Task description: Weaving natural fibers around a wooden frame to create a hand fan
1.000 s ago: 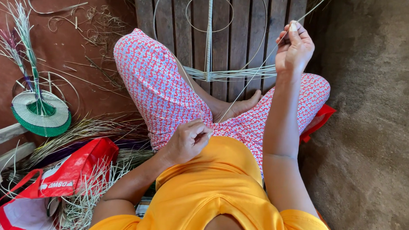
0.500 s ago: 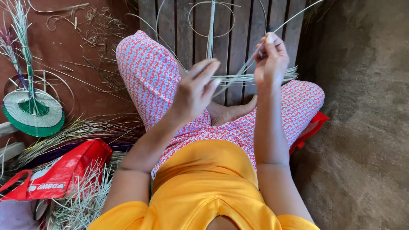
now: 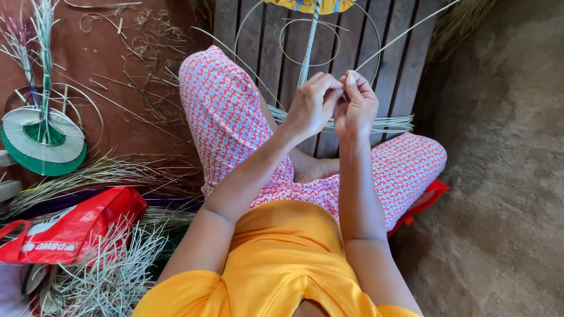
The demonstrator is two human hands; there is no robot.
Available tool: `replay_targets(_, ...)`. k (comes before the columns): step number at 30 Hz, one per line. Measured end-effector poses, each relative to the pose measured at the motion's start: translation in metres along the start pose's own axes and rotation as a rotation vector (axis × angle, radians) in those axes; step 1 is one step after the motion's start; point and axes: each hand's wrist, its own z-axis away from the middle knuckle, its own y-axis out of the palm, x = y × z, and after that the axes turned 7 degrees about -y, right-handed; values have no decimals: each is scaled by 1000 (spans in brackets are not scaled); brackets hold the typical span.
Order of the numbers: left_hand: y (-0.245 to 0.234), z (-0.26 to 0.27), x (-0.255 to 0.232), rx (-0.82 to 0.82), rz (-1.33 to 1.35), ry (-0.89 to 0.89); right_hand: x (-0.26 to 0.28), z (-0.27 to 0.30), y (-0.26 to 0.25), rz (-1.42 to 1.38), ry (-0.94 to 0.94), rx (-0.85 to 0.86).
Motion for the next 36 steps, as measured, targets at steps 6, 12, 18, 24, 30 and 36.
replay_targets(6,-20,9,-12,13,-10,43,1,-6,10,-64,17,23)
replay_targets(12,-31,24,-9,21,4,39,-4,-9,17,-62,45,58)
replay_targets(18,-47,51,-33,93,56,21,7,-31,10,-86,75,38)
replay_targets(24,-53,65,-33,97,38,15,14,-36,11,-72,86,48)
replay_targets(30,-71,71,-58,113,95,-8,22,-46,13,-103,85,38)
replay_targets(36,-59,89,-46,80,104,-44,34,-72,1,-83,99,63)
